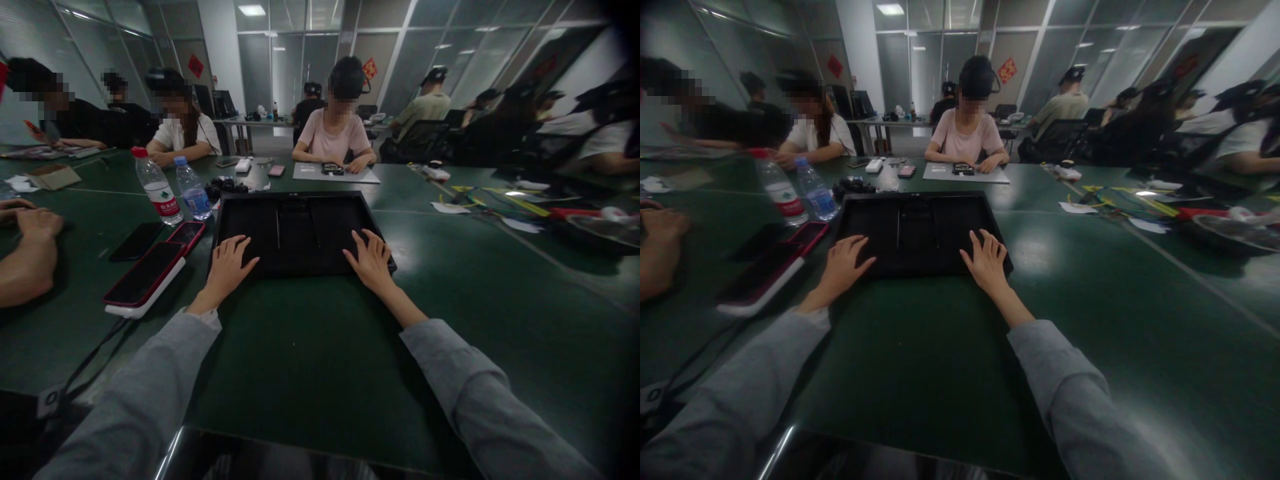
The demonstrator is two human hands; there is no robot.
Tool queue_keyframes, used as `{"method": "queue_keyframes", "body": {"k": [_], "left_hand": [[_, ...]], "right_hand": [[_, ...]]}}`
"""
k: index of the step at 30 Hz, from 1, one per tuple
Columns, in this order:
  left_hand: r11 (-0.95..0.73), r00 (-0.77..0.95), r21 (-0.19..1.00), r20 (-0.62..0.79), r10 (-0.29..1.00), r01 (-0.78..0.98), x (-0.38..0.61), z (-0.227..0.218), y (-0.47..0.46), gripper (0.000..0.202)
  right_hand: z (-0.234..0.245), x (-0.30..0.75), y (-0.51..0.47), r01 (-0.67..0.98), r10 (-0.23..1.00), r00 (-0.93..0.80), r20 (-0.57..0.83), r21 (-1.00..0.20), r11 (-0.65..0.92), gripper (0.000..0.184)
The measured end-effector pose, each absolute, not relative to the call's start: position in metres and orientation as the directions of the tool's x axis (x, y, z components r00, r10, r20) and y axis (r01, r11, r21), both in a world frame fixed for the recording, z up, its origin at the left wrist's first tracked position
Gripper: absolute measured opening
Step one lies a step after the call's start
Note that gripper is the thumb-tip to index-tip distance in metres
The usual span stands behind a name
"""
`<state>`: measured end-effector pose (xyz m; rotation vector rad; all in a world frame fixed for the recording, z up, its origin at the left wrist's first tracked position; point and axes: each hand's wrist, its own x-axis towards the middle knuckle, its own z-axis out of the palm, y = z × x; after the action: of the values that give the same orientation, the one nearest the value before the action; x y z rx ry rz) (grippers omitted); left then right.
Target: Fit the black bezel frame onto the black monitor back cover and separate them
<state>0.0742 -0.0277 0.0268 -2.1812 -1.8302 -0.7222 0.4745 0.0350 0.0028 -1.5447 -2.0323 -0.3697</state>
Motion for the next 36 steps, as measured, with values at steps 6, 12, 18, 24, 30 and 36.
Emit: {"method": "queue_keyframes", "body": {"k": [6, 12, 18, 24, 30, 36], "left_hand": [[-0.113, -0.072, 0.272, 0.589, 0.805, 0.956, 0.059, 0.034, -0.029, 0.047], [-0.004, -0.373, 0.6, 0.502, 0.78, 0.8, 0.008, 0.015, -0.006, 0.067], [-0.073, -0.372, 0.885, 0.266, 0.89, 0.459, -0.006, 0.004, 0.007, 0.054], [-0.059, -0.422, 0.936, 0.213, 0.881, 0.348, -0.004, 0.02, -0.003, 0.052], [-0.078, -0.325, 0.962, 0.164, 0.931, 0.263, -0.009, 0.017, 0.0, 0.06], [-0.095, -0.326, 0.93, 0.219, 0.92, 0.356, -0.013, 0.002, 0.007, 0.059]], "right_hand": [[0.007, 0.479, 0.033, 0.93, 0.78, -0.03, 0.625, -0.269, 0.252, 0.059], [-0.004, 0.509, 0.051, 0.794, 0.79, 0.297, 0.536, -0.598, 0.107, 0.061], [-0.004, 0.528, 0.055, 0.615, 0.875, 0.288, 0.389, -0.776, 0.142, 0.058], [-0.003, 0.545, 0.029, 0.391, 0.939, 0.31, 0.146, -0.92, 0.014, 0.057], [0.001, 0.563, 0.018, 0.179, 0.977, 0.21, 0.017, -0.984, -0.022, 0.08], [0.006, 0.558, 0.035, 0.166, 0.975, 0.201, 0.094, -0.984, 0.061, 0.086]]}}
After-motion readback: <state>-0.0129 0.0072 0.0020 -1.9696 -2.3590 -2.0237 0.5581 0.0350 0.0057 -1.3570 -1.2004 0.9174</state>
